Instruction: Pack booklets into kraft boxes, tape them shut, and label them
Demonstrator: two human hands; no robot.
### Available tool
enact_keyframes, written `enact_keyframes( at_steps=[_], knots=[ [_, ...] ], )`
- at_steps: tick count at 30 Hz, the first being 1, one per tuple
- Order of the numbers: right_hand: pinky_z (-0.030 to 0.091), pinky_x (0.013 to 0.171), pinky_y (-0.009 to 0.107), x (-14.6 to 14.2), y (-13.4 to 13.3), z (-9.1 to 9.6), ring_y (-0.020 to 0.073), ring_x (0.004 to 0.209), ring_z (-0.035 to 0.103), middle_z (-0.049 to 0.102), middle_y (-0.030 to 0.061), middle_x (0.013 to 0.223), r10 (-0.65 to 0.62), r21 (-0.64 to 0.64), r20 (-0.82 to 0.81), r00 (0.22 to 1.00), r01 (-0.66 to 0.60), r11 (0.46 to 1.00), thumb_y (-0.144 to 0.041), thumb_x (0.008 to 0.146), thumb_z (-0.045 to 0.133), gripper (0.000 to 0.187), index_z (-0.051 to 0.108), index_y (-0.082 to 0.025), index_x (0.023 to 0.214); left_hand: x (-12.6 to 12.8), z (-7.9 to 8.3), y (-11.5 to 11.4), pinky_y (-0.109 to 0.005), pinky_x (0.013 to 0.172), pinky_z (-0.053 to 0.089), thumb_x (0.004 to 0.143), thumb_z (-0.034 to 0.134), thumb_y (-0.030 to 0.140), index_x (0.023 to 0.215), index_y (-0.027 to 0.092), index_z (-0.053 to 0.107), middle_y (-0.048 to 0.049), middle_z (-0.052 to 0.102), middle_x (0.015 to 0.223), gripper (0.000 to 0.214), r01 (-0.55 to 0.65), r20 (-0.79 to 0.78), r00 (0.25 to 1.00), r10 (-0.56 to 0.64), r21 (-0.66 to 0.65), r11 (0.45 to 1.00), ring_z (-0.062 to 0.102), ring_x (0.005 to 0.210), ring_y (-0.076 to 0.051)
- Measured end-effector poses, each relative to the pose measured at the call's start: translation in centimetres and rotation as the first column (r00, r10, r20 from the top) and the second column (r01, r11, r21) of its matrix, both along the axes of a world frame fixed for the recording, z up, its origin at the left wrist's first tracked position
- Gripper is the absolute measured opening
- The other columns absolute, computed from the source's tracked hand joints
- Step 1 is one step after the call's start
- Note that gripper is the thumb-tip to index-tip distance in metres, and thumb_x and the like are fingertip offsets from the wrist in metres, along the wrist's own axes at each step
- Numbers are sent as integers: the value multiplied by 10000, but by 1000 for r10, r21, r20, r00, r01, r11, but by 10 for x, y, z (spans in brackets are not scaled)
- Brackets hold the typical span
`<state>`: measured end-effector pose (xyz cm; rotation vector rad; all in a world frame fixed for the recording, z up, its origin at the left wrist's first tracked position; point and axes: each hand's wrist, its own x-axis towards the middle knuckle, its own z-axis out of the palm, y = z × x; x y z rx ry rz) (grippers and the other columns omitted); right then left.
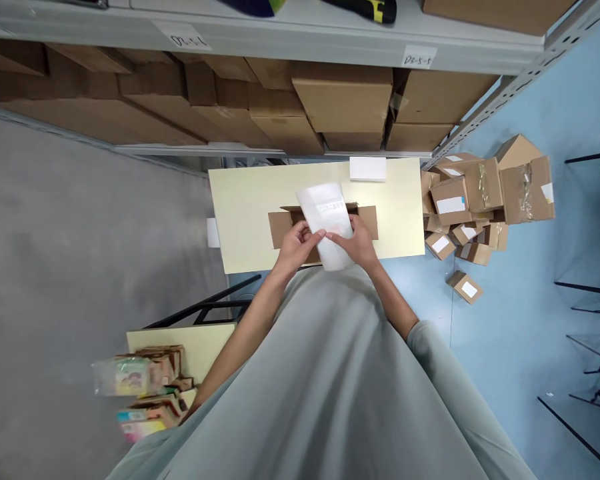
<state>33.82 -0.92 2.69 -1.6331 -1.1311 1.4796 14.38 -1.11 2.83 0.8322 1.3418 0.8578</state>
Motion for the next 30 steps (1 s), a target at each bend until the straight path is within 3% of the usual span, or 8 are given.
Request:
enact_keyframes(
  at_steps=[11, 16, 20, 22, 24, 30],
  knots=[
    [649, 1037, 527, 3, -7, 0, 362, 1214, 748, 792, 125, 1289, 89, -1, -40, 995, -89, 996, -695, 671, 984, 815, 674, -220, 1256, -14, 4, -16, -286, 736, 604, 767, 980, 636, 1061, 213, 743, -25, 780, 900, 567, 80, 13, 997, -81, 24, 996, 723, 815, -178],
    [648, 998, 519, 11, -18, 17, 354, 1132, 759, 812, 103, 1223, 120, 139, 168, 978, -144, 980, -597, 802, 915, 595, 694, -251, 1233, -18, 14, -20, -417, 985, 666, 782, 956, 622, 1212, 208, 774, -102, 832, 1179, 625, 136, 17, 990, -138, 87, 987, 791, 1099, -277],
    [618, 1067, 524, 17, -23, 30, 349, 1225, 757, 811, 121, 1272, 229, 330, 309, 923, -330, 884, -439, 1012, 690, 183, 707, -282, 1104, -22, 28, -23, -479, 1133, 612, 839, 919, 539, 1137, 229, 830, -133, 797, 1308, 440, 154, -87, 987, -137, 237, 959, 746, 1278, -317],
    [583, 1136, 549, 19, -24, 30, 349, 1329, 734, 811, 134, 1310, 269, 392, 353, 896, -403, 827, -381, 1076, 566, 173, 709, -288, 1046, -24, 33, -26, -482, 1145, 600, 866, 896, 488, 1100, 247, 839, -133, 780, 1343, 340, 161, -119, 984, -133, 275, 948, 723, 1325, -316],
    [558, 1182, 575, 19, -26, 26, 349, 1393, 715, 816, 133, 1318, 289, 401, 380, 879, -438, 805, -382, 1100, 530, 215, 711, -300, 1018, -23, 35, -30, -481, 1142, 598, 876, 885, 449, 1082, 258, 838, -126, 773, 1353, 285, 141, -121, 987, -110, 294, 945, 717, 1334, -310],
    [584, 1168, 597, 14, -38, 14, 375, 1371, 730, 812, 133, 1336, 260, 348, 366, 894, -390, 853, -494, 1047, 649, 208, 709, -316, 1138, -23, 29, -42, -480, 1144, 596, 909, 841, 439, 1156, 253, 830, -121, 793, 1315, 309, 133, -155, 984, -87, 313, 940, 736, 1290, -310]
  ],
)
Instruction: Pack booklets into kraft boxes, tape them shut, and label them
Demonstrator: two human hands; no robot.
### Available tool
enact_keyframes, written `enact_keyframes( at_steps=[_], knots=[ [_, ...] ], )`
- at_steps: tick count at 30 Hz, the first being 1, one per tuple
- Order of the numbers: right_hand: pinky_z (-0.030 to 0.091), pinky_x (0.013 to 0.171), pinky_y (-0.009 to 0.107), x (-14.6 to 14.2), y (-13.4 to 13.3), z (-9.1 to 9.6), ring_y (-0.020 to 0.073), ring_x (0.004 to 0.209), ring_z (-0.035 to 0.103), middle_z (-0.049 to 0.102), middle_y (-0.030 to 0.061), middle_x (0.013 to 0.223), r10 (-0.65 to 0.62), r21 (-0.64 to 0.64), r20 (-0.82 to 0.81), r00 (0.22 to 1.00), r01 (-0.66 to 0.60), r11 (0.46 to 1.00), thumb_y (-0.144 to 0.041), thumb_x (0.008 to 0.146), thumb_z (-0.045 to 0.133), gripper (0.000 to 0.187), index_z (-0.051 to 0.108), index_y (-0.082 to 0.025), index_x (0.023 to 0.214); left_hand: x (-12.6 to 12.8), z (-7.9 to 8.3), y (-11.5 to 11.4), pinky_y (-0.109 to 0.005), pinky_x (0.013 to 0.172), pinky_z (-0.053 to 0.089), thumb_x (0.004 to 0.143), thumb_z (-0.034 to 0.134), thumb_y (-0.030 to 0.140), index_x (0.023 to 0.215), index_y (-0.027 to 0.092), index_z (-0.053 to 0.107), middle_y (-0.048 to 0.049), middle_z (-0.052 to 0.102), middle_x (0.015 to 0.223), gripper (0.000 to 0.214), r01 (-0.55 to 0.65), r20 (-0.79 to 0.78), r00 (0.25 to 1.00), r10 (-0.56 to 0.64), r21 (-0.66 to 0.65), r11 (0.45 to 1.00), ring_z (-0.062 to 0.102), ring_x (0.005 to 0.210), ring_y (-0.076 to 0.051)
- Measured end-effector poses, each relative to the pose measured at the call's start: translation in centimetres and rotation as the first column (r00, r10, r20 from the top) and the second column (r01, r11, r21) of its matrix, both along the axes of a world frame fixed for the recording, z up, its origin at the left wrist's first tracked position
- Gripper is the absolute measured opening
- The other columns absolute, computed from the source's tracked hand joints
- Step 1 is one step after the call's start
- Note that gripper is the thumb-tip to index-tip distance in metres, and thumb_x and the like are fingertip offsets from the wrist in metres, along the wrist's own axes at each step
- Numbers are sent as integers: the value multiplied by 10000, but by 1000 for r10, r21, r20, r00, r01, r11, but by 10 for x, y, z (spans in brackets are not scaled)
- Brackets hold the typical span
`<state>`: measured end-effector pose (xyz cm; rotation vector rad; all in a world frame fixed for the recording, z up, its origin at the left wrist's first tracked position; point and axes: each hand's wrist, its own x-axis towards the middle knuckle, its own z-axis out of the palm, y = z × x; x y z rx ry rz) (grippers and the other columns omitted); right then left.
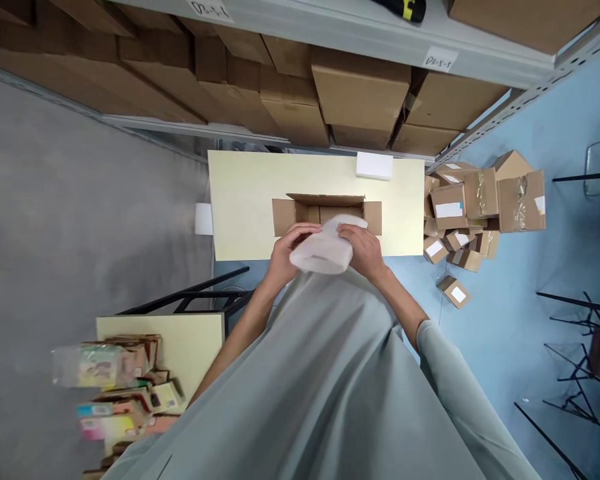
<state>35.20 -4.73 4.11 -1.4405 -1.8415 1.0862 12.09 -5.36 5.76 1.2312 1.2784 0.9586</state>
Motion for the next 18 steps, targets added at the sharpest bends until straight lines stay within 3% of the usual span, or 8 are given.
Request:
enact_keyframes(
  at_steps=[3, 5, 8, 11, 14, 18],
  knots=[
    [619, 1106, 585, 0, 1, 2, 404, 1279, 755, 806, 147, 1324, -96, -8, 49, 994, 97, 995, -545, 993, 727, 395, 679, -297, 1297, -13, -12, 4, -482, 1147, 597, 932, 817, 460, 1252, 237, 816, -110, 810, 1282, 391, -34, -85, 996, 32, -19, 999, 755, 1232, -304],
    [622, 1085, 563, 3, 11, 6, 412, 1261, 752, 796, 142, 1344, -98, 3, 119, 988, 98, 995, -527, 1006, 722, 434, 659, -288, 1363, -29, -25, 9, -511, 1201, 564, 953, 802, 456, 1293, 242, 808, -107, 803, 1331, 402, -101, -199, 975, 100, 5, 995, 736, 1283, -317],
    [602, 1094, 524, 6, 37, 15, 402, 1272, 739, 780, 123, 1404, 73, 11, 271, 960, -79, 997, -373, 1022, 701, 389, 655, -269, 1394, -53, -52, 16, -582, 1315, 458, 935, 831, 444, 1329, 258, 797, -115, 771, 1454, 438, -133, -356, 924, 141, 47, 990, 653, 1441, -365],
    [586, 1076, 515, -1, 66, 15, 395, 1231, 749, 770, 135, 1430, 253, -42, 444, 860, -262, 964, -228, 1011, 682, 411, 645, -227, 1420, -66, -77, 15, -637, 1364, 388, 871, 904, 450, 1382, 249, 776, -141, 708, 1571, 564, -32, -427, 904, 35, 13, 999, 567, 1548, -419],
    [580, 1058, 515, -19, 87, 3, 400, 1196, 765, 769, 169, 1436, 379, -143, 555, 740, -364, 920, -173, 1026, 672, 386, 649, -195, 1410, -62, -92, 9, -667, 1403, 319, 790, 985, 445, 1494, 229, 711, -171, 578, 1716, 786, 27, -473, 880, -28, -8, 1000, 410, 1673, -470],
    [580, 1081, 503, -42, 101, -27, 406, 1223, 781, 789, 208, 1419, 495, -286, 601, 628, -409, 866, -135, 1034, 691, 399, 654, -162, 1430, -47, -101, -3, -692, 1432, 248, 762, 1015, 414, 1624, 211, 593, -202, 425, 1821, 981, 18, -500, 866, -26, -22, 1000, 265, 1745, -491]
  ],
)
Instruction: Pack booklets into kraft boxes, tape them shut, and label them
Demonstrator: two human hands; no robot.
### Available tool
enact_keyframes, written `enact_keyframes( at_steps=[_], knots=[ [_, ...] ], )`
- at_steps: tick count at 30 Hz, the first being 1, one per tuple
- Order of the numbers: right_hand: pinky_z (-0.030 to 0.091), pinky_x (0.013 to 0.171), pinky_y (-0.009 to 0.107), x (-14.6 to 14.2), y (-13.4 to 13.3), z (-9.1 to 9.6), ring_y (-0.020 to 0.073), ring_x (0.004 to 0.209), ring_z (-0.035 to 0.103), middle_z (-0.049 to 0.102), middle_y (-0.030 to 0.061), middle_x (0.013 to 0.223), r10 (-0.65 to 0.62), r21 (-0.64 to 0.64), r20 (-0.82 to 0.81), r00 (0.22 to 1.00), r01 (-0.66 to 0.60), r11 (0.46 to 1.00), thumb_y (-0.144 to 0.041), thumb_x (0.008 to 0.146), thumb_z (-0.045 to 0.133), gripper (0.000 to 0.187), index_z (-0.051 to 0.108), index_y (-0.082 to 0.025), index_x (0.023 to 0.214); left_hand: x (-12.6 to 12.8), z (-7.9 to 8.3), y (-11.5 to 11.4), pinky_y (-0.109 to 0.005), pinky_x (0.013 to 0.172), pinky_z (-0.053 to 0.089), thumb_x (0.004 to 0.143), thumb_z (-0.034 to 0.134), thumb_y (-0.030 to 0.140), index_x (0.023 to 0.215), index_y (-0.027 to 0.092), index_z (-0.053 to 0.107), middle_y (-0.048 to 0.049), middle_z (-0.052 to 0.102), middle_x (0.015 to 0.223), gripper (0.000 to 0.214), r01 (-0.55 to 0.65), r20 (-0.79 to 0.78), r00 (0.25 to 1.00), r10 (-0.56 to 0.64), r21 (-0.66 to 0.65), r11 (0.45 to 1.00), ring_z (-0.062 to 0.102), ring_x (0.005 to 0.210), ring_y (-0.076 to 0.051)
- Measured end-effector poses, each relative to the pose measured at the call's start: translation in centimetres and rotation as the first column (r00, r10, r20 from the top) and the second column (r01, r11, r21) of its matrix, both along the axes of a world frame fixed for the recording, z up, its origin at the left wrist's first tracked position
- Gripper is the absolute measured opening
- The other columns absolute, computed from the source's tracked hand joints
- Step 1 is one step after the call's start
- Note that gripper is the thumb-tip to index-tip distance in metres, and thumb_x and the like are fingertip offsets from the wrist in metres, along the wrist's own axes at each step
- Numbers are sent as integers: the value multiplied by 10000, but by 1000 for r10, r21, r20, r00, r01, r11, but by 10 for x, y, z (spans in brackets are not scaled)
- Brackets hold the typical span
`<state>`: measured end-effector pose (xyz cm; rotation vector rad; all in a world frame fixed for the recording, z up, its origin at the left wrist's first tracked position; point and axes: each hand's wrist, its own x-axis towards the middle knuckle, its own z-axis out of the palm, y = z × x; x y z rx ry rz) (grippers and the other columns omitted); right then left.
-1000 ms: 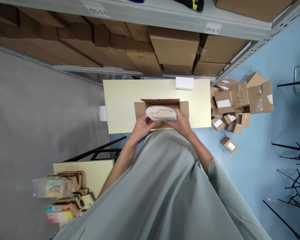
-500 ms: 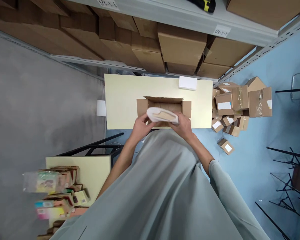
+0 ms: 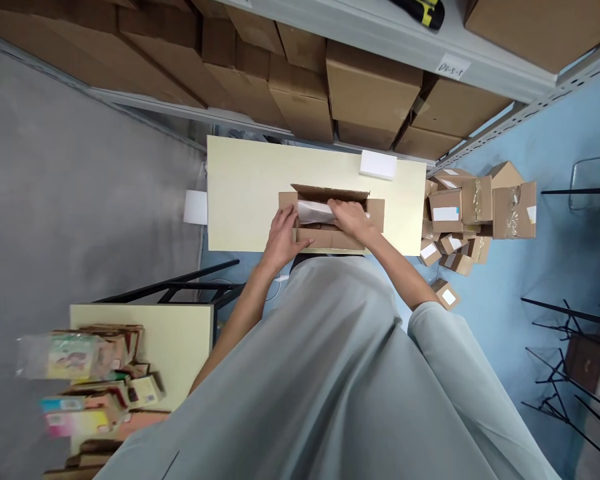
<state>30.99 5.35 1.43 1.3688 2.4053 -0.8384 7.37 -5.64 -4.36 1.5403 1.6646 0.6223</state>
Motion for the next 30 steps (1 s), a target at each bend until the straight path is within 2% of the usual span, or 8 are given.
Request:
enact_keyframes(
  at_steps=[8, 14, 18, 20, 23, 26, 28, 30],
  knots=[
    [579, 1135, 482, -15, 15, -42, 407, 1363, 739, 755, 250, 1483, 5, -118, 146, 989, 13, 993, -121, 999, 740, 500, 680, -108, 1495, 13, -7, -15, -637, 1449, 260, 819, 939, 293, 1573, 200, 633, -192, 331, 1871, 819, -13, 20, 1000, 13, 1, 1000, 291, 1753, -441],
    [525, 1214, 510, -20, 0, -28, 403, 1400, 704, 731, 310, 1478, -114, -55, 203, 973, 127, 990, -129, 1068, 621, 465, 657, -22, 1519, 9, -5, -16, -656, 1439, 273, 827, 950, 379, 1556, 223, 639, -186, 359, 1858, 808, -16, 41, 999, 17, -13, 1000, 306, 1744, -441],
    [469, 1302, 571, 13, -32, -11, 397, 1511, 605, 631, 264, 1635, -254, 97, -45, 966, 257, 962, -201, 1100, 556, 509, 618, -90, 1593, 5, -4, -20, -663, 1429, 279, 852, 941, 427, 1633, 240, 565, -210, 352, 1846, 887, -118, 43, 992, 118, -7, 993, 303, 1742, -456],
    [418, 1353, 605, 41, -48, -7, 393, 1592, 522, 577, 226, 1697, -365, 179, -198, 910, 400, 899, -265, 1103, 568, 498, 630, -144, 1582, 1, -3, -23, -645, 1423, 302, 864, 932, 441, 1690, 246, 494, -221, 343, 1843, 955, -198, 48, 979, 197, 15, 980, 298, 1745, -448],
    [376, 1375, 645, 80, -69, -8, 399, 1655, 435, 502, 257, 1730, -583, 219, -341, 737, 666, 713, -376, 1090, 603, 566, 576, -136, 1602, -5, 1, -25, -616, 1383, 386, 890, 905, 446, 1749, 245, 399, -227, 405, 1806, 1016, -281, 78, 957, 279, 19, 959, 398, 1697, -418],
    [517, 1252, 664, 96, -86, -13, 411, 1488, 614, 615, 298, 1592, -731, 43, -431, 529, 821, 570, -533, 1045, 661, 723, 517, -125, 1625, -5, 11, -25, -596, 1309, 484, 915, 870, 436, 1760, 250, 380, -229, 473, 1765, 995, -318, 127, 940, 316, -3, 948, 511, 1617, -402],
    [611, 1142, 620, 93, -97, -13, 378, 1330, 719, 712, 251, 1477, -745, -89, -510, 430, 835, 542, -625, 1019, 677, 758, 530, -177, 1612, -1, 20, -25, -582, 1278, 516, 928, 855, 436, 1759, 269, 386, -222, 495, 1752, 969, -310, 155, 940, 305, 5, 951, 537, 1596, -395],
    [650, 1082, 569, 82, -106, -9, 344, 1262, 752, 758, 204, 1428, -715, -158, -589, 377, 814, 559, -672, 1023, 664, 727, 559, -229, 1589, 5, 29, -26, -574, 1262, 531, 945, 841, 447, 1768, 290, 372, -207, 513, 1741, 960, -257, 171, 953, 250, 22, 966, 560, 1577, -380]
  ],
)
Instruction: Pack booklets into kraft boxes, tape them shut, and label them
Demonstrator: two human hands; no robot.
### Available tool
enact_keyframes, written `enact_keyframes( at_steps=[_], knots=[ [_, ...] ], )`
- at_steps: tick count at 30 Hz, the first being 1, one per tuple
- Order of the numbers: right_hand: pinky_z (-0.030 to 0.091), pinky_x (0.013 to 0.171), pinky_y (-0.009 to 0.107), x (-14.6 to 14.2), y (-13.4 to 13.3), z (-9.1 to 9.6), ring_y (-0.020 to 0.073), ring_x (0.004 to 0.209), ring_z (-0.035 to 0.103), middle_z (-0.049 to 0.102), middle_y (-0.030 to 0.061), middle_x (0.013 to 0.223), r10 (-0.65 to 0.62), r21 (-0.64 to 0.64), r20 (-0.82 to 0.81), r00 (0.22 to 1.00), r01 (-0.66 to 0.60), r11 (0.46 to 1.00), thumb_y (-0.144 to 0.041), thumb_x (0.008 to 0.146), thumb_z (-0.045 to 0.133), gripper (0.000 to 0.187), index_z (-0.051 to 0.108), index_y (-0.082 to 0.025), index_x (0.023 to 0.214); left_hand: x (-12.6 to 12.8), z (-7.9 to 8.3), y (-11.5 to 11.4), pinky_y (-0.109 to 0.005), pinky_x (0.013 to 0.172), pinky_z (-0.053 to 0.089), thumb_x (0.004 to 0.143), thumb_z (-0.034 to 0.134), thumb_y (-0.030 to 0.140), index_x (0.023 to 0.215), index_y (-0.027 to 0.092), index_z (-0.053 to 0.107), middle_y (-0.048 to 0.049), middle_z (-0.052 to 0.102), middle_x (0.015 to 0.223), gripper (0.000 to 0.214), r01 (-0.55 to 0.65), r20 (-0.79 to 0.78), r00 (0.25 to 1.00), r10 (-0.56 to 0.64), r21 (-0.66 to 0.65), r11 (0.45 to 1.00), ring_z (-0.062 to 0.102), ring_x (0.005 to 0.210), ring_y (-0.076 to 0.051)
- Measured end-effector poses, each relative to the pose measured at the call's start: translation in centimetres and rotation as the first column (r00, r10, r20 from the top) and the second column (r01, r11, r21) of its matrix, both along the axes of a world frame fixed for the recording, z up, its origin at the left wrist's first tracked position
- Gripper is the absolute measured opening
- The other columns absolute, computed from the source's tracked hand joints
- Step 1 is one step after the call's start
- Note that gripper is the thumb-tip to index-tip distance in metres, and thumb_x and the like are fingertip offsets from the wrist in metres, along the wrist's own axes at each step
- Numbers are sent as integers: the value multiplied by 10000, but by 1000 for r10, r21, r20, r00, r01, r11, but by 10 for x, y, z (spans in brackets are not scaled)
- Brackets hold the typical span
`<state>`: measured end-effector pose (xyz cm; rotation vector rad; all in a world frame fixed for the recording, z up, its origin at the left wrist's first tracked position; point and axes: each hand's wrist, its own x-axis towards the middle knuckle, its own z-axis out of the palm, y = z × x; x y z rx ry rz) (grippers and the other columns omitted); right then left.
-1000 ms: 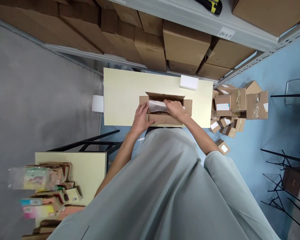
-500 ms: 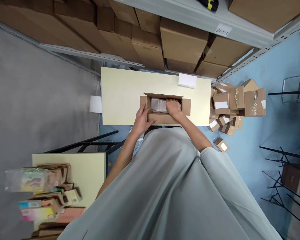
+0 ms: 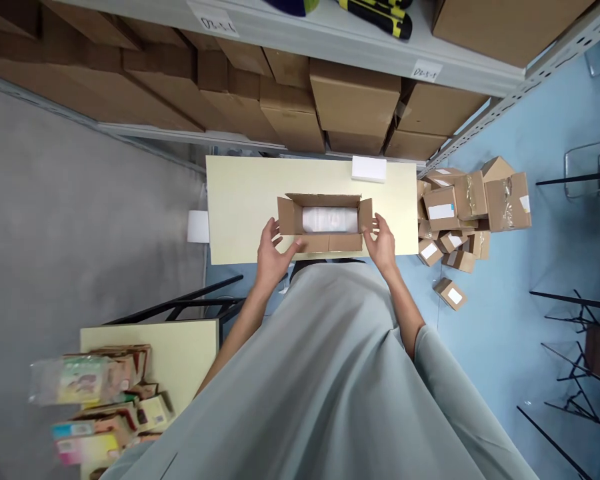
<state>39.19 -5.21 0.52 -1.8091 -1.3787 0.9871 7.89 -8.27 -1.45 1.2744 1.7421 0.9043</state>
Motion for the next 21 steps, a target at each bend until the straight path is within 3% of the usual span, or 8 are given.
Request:
enact_keyframes(
  at_steps=[3, 6, 8, 10, 13, 15, 18, 21],
  knots=[
    [652, 1088, 533, -16, -8, 9, 321, 1310, 746, 771, 177, 1460, 112, 26, -64, 992, -111, 994, -661, 1094, 566, 620, 603, -255, 1561, 10, 6, -2, -587, 1296, 496, 952, 842, 472, 1770, 277, 370, -202, 544, 1717, 965, 152, -28, 988, -151, 12, 988, 552, 1584, -376],
    [574, 1221, 567, -17, -8, 12, 326, 1432, 687, 768, 166, 1493, 306, -31, -2, 952, -306, 952, -586, 1145, 493, 538, 668, -245, 1523, 14, 0, -3, -629, 1367, 400, 887, 912, 443, 1750, 237, 404, -218, 545, 1721, 1023, 333, -104, 936, -335, -37, 942, 463, 1657, -420],
    [487, 1310, 614, -9, -7, 10, 362, 1543, 601, 747, 178, 1526, 420, -98, 99, 902, -411, 906, -566, 1109, 597, 553, 684, -222, 1533, 12, -6, -3, -642, 1384, 375, 856, 932, 361, 1751, 226, 400, -216, 517, 1753, 1050, 424, -158, 887, -434, -89, 901, 374, 1712, -439],
    [418, 1359, 649, 1, -6, 8, 405, 1655, 475, 691, 196, 1603, 521, -165, 188, 833, -496, 852, -558, 1006, 784, 703, 650, -197, 1594, 8, -10, -3, -626, 1391, 375, 891, 868, 263, 1765, 219, 374, -197, 521, 1760, 1006, 469, -205, 851, -484, -119, 875, 320, 1744, -417],
    [378, 1384, 662, 14, -8, 5, 430, 1737, 339, 601, 186, 1708, 623, -210, 258, 738, -587, 782, -461, 893, 932, 909, 567, -195, 1682, 1, -11, -2, -576, 1405, 374, 972, 741, 216, 1794, 213, 320, -163, 602, 1694, 924, 477, -227, 844, -486, -97, 873, 370, 1727, -350],
    [394, 1376, 657, 18, -9, 3, 413, 1733, 356, 621, 171, 1693, 636, -188, 279, 720, -609, 771, -383, 948, 870, 814, 566, -203, 1681, -4, -8, 0, -555, 1392, 397, 1004, 716, 255, 1808, 223, 291, -148, 652, 1638, 911, 464, -207, 859, -468, -71, 883, 445, 1681, -323],
    [444, 1348, 634, 20, -4, -4, 383, 1655, 489, 712, 159, 1584, 595, -104, 270, 757, -591, 800, -377, 1072, 690, 560, 639, -221, 1607, -9, -7, 9, -545, 1328, 472, 1035, 711, 327, 1812, 241, 276, -143, 704, 1569, 895, 420, -174, 889, -424, -58, 906, 567, 1575, -315],
    [478, 1320, 632, 18, 13, -15, 387, 1531, 608, 734, 175, 1526, 488, -34, 250, 836, -496, 867, -451, 1101, 635, 515, 667, -224, 1562, -11, -12, 27, -521, 1231, 556, 1067, 686, 374, 1810, 239, 262, -169, 680, 1588, 866, 331, -157, 929, -334, -47, 942, 681, 1425, -308]
  ],
)
